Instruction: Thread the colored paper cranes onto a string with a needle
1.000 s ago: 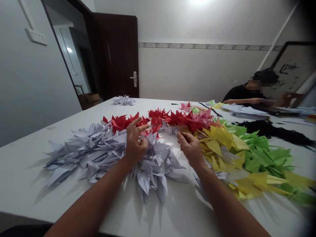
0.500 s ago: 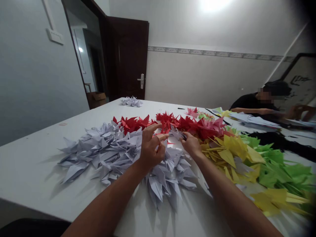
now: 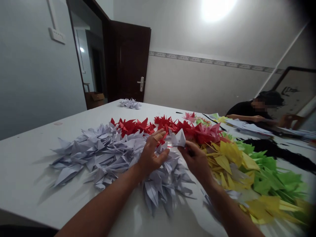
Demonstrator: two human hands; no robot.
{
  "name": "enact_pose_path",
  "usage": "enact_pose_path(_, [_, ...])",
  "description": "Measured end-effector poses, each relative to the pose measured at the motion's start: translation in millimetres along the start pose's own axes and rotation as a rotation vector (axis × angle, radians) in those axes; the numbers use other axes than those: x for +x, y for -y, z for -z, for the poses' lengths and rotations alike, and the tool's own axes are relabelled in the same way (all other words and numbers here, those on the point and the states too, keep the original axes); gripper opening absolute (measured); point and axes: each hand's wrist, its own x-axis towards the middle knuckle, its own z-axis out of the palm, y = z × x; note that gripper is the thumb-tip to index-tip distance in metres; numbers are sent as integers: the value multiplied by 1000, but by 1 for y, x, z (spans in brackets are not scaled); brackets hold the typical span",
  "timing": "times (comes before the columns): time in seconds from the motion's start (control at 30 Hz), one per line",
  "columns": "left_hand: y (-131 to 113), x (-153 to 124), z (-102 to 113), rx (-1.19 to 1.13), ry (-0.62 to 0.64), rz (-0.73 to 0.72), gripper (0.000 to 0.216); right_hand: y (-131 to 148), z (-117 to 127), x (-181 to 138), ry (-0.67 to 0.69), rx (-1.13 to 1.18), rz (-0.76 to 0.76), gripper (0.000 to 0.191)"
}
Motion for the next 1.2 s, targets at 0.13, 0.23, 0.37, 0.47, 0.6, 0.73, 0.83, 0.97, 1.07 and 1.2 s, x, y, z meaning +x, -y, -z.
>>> enact_pose_path(0.13, [-7,-5,-4,-90,191,-80,57,16,3,-26,0,103,135,21])
enact_pose_path(0.23, [-12,-7,-9,-154,165,-32,65,19,3,-31,8,168,169,27])
enact_pose_path(0.37, [-13,-7,-12,-224,174,70,64,17,5,-28,-12,203,224,32])
enact_pose_path(0.47, [-12,-3,-10,-130,231,52,46,14,6,-28,-10,192,258,37])
enact_pose_path(0.6, [-12,3,-7,45,199,-66,29,15,6,-28,-29,158,244,38])
enact_pose_path(0.73, [-12,5,-6,149,117,-114,26,20,11,-27,-95,196,66,33])
enact_pose_path(0.83, [-9,5,-5,208,69,-118,26,27,20,-25,-114,276,27,21])
enact_pose_path(0.97, [-5,5,-5,253,21,-116,24,36,29,-22,16,287,147,14])
enact_pose_path(1.07, [-4,4,-6,256,14,-117,21,40,30,-22,185,287,190,18])
enact_pose_path(1.2, [-6,4,-6,233,28,-120,21,42,26,-23,305,256,96,18])
